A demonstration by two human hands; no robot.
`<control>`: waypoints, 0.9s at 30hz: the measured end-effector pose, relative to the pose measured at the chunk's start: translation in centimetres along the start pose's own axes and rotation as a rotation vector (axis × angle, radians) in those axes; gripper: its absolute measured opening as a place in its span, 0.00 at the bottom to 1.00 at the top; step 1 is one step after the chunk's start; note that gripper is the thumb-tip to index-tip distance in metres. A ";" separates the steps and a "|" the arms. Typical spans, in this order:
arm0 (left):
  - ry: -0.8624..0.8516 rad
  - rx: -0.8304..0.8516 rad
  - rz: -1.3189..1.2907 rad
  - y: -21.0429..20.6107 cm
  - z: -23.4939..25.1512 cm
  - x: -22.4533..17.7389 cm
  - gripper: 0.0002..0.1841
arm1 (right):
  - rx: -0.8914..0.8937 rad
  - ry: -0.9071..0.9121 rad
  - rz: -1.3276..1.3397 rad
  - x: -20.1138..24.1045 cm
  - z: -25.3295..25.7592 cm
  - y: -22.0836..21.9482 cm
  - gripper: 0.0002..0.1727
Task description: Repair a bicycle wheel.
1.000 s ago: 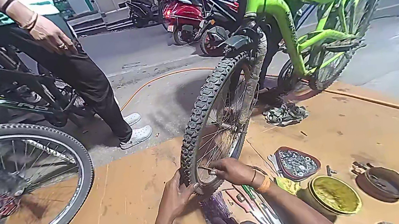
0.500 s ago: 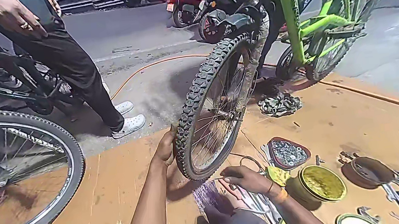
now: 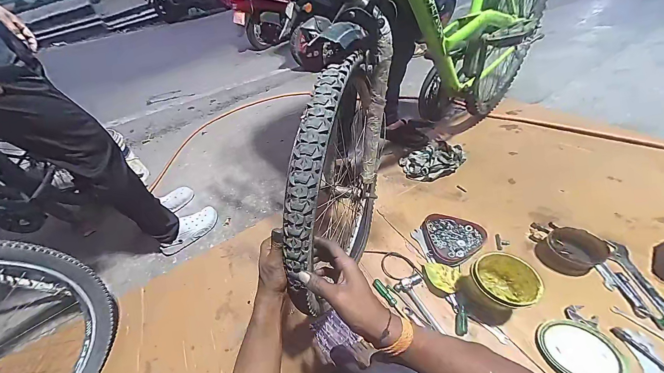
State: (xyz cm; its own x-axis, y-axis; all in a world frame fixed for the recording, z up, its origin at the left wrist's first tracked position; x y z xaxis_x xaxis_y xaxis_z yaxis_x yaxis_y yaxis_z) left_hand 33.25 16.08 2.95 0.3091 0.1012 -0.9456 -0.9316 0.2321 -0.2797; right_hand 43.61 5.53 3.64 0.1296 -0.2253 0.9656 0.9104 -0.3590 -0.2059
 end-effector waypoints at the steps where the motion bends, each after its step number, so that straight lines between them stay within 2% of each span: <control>1: -0.002 0.003 0.019 -0.2 -0.3 0.0 0.23 | -0.013 -0.010 0.027 -0.1 0.0 0.1 0.35; 5: -0.048 0.090 0.053 0.0 -0.1 0.0 0.23 | 0.036 -0.004 0.152 -0.4 0.1 0.5 0.32; 12: -0.178 0.131 0.173 0.5 0.6 -0.5 0.23 | 0.299 -0.123 0.267 -0.4 0.4 1.5 0.33; 17: -0.190 0.147 0.184 0.1 0.4 -1.4 0.21 | 0.304 -0.159 0.232 -0.4 0.9 1.7 0.28; 24: -0.183 0.228 0.154 0.9 0.1 -1.0 0.22 | 0.392 -0.292 0.355 -1.0 1.7 0.7 0.20; 27: -0.216 0.200 0.202 0.8 -0.5 -0.9 0.22 | 0.347 -0.291 0.385 -1.1 1.1 0.9 0.21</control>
State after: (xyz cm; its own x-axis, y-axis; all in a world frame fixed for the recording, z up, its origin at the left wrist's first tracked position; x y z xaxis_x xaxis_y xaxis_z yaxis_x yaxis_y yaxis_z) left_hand 32.11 15.71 3.46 0.1755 0.3617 -0.9156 -0.9288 0.3692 -0.0322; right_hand 44.69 6.50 2.57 0.5340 -0.0053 0.8454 0.8452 0.0279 -0.5337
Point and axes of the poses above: each hand's wrist, its own z-axis towards the middle knuckle, its own y-axis out of the back of the hand, x = y × z, the point moved 5 cm from there along z, towards the middle knuckle, and after that the axes turned 8 degrees about -x, right-handed, at the moved point
